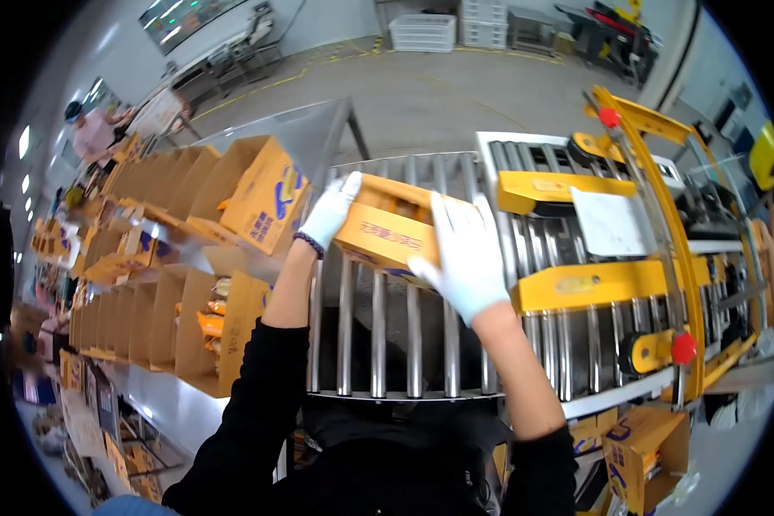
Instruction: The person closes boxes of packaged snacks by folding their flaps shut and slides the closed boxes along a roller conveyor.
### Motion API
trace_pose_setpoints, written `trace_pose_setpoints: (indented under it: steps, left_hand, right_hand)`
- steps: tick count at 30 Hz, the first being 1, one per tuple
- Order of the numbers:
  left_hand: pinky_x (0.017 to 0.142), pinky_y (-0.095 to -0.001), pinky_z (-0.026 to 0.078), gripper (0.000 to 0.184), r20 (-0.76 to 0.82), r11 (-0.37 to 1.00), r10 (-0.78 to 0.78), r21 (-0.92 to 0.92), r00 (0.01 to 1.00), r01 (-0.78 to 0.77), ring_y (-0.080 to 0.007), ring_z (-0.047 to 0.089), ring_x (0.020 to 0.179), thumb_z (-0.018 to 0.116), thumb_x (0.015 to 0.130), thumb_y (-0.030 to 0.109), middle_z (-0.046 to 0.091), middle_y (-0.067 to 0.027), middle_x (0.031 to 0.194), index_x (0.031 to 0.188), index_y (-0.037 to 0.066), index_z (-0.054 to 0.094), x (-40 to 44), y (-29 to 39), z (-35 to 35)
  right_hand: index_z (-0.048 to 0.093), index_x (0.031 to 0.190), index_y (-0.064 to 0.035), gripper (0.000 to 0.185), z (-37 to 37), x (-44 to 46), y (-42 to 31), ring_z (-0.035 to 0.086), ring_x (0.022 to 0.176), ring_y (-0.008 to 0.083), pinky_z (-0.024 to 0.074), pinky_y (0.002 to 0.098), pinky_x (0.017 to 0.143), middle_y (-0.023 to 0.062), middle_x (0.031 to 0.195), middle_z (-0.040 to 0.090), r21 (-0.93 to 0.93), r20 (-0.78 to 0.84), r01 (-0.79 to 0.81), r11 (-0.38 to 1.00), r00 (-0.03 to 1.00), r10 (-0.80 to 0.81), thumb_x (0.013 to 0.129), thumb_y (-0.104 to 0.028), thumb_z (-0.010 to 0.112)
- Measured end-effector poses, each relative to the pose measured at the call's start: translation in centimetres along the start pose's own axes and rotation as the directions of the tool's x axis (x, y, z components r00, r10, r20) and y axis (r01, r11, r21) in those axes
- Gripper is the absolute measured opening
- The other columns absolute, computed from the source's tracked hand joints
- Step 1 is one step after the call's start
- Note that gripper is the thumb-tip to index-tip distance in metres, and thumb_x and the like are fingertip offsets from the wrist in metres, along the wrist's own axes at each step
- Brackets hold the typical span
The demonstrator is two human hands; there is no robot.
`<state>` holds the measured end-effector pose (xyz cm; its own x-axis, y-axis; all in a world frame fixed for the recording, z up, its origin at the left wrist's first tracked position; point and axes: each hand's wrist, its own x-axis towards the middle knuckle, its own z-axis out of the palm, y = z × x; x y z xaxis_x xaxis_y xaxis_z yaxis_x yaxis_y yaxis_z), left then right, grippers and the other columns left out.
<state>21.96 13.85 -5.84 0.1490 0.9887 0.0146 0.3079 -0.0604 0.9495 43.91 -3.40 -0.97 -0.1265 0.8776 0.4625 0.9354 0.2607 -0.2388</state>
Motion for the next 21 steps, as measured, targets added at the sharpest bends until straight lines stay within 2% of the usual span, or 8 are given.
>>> trace_pose_setpoints:
  steps: [6,10,11,12,15,17,19,21]
  left_hand:
    - [0.098,-0.0416,0.054,0.067,0.015,0.995,0.063,-0.082,0.998,-0.062,-0.0335,0.068,0.106,0.06,0.102,0.039,0.069,-0.0222,0.119,0.15,-0.003,0.041,-8.7,1.7,8.9]
    - [0.107,-0.0421,0.046,0.062,0.719,0.973,0.016,-0.171,0.694,0.155,-0.0279,0.059,0.121,0.061,0.104,0.043,0.064,-0.0187,0.125,0.144,-0.003,0.048,-16.7,5.1,4.9]
    - [0.11,-0.0458,0.043,0.063,0.427,0.9,0.359,0.079,0.83,-0.429,-0.0361,0.056,0.126,0.068,0.099,0.037,0.06,-0.0254,0.129,0.141,-0.005,0.048,-19.1,4.3,2.8]
    - [0.108,-0.048,0.044,0.065,0.232,0.764,0.487,0.353,0.842,-0.539,-0.0408,0.055,0.127,0.076,0.092,0.03,0.057,-0.0287,0.132,0.139,-0.005,0.049,-20.8,5.0,-0.3]
    - [0.099,-0.0507,0.051,0.061,-0.204,0.498,0.416,0.866,0.886,-0.034,-0.044,0.062,0.118,0.076,0.086,0.024,0.064,-0.0274,0.126,0.134,-0.004,0.052,-24.6,6.6,-11.1]
    - [0.085,-0.0518,0.056,0.052,-0.331,0.326,-0.466,0.798,0.821,0.507,-0.0442,0.069,0.097,0.069,0.091,0.025,0.071,-0.0253,0.106,0.132,-0.002,0.053,-26.5,6.1,-15.5]
    - [0.078,-0.0514,0.057,0.047,-0.089,0.473,-0.224,0.861,0.971,0.188,-0.0434,0.071,0.087,0.062,0.096,0.028,0.072,-0.0241,0.09,0.132,-0.001,0.053,-26.5,3.8,-16.7]
    - [0.093,-0.0469,0.055,0.049,0.031,0.743,-0.105,0.666,0.994,0.058,-0.0425,0.068,0.107,0.061,0.099,0.03,0.07,-0.0275,0.111,0.137,-0.001,0.053,-24.3,4.1,-15.7]
  right_hand:
    - [0.036,0.155,-0.0014,0.112,1.8,-1.1,2.1,0.037,0.148,0.0356,0.023,0.0461,0.128,0.0176,0.156,0.044,-0.225,0.14,-0.077,0.971,0.984,0.111,0.064,-0.032,0.093]
    - [0.033,0.157,-0.0005,0.108,0.4,-1.4,3.3,0.032,0.152,0.0356,0.0214,0.0462,0.128,0.0187,0.16,0.039,-0.243,0.153,-0.062,0.968,0.983,0.101,0.071,-0.034,0.09]
    - [0.033,0.158,0.0,0.104,0.2,-2.0,3.8,0.031,0.153,0.0355,0.0207,0.0457,0.128,0.0193,0.161,0.038,-0.266,0.144,-0.09,0.96,0.981,0.132,0.075,-0.032,0.087]
    - [0.033,0.157,0.0001,0.1,0.2,-2.8,4.6,0.031,0.152,0.0359,0.0207,0.046,0.128,0.0196,0.161,0.039,-0.261,0.114,-0.118,0.958,0.982,0.152,0.077,-0.029,0.085]
    - [0.032,0.157,0.0013,0.093,0.6,-4.1,6.5,0.031,0.152,0.0371,0.0207,0.0476,0.127,0.0205,0.162,0.035,-0.3,0.037,-0.186,0.936,0.978,0.206,0.082,-0.023,0.08]
    - [0.043,0.153,-0.0021,0.078,0.3,-4.6,5.3,0.038,0.148,0.0367,0.0217,0.0476,0.126,0.0192,0.156,0.046,-0.279,-0.065,-0.166,0.946,0.986,0.154,0.084,-0.019,0.076]
    - [0.057,0.144,-0.0066,0.063,-1.2,-3.9,1.1,0.047,0.142,0.0358,0.0278,0.0468,0.124,0.0161,0.145,0.059,0.158,0.394,-0.119,0.98,0.918,0.048,0.085,-0.021,0.076]
    - [0.066,0.134,-0.0091,0.056,-1.7,-5.7,-5.8,0.055,0.134,0.0352,0.0345,0.0481,0.119,0.0132,0.13,0.069,0.798,0.508,-0.36,0.483,0.833,-0.217,0.085,-0.032,0.079]
